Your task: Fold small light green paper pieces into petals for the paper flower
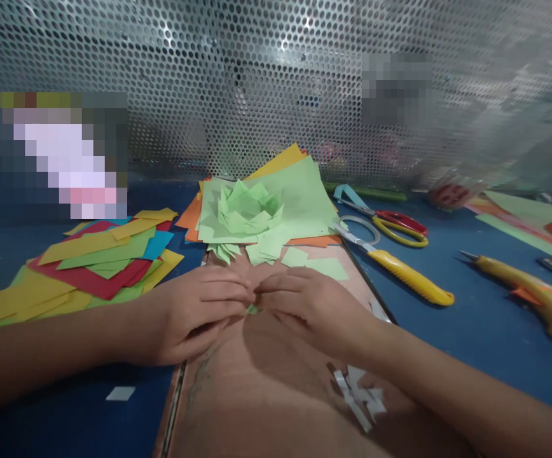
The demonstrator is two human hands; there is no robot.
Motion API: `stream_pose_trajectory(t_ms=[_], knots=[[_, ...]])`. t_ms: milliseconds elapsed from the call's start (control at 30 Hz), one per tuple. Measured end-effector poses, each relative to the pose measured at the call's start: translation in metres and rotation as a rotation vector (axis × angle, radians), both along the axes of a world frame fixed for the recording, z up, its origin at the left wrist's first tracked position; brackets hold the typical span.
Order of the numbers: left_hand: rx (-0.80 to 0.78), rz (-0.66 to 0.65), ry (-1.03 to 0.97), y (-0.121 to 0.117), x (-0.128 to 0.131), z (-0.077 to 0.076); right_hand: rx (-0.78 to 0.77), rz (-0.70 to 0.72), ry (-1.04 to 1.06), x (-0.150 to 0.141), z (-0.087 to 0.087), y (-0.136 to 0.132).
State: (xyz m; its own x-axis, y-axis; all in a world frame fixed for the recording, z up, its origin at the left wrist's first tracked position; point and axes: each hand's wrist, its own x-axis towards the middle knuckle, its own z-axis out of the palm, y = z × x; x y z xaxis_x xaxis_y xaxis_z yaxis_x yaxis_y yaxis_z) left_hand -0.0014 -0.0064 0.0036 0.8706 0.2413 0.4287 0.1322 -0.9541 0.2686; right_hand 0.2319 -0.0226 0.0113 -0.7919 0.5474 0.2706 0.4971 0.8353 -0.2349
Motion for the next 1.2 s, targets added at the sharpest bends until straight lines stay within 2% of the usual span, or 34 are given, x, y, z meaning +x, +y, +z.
stream_pose_trajectory(t_ms=[200,567,700,900,1200], knots=[[-0.023,-0.021,0.058,0.000,-0.002,0.002,-0.080,0.015,0.058,0.002,-0.002,0.006],[-0.063,0.003,0.122,0.001,-0.003,0.000,-0.172,-0.045,0.114,-0.004,-0.005,0.007],[-0.077,-0.013,0.127,0.003,-0.002,0.002,-0.244,-0.132,0.131,-0.010,-0.005,0.003],[-0.060,-0.029,0.099,0.004,-0.002,0.005,-0.224,-0.289,0.135,-0.017,-0.008,-0.002],[-0.116,-0.031,0.087,0.004,-0.003,0.004,-0.245,-0.373,0.153,-0.021,-0.010,-0.003]])
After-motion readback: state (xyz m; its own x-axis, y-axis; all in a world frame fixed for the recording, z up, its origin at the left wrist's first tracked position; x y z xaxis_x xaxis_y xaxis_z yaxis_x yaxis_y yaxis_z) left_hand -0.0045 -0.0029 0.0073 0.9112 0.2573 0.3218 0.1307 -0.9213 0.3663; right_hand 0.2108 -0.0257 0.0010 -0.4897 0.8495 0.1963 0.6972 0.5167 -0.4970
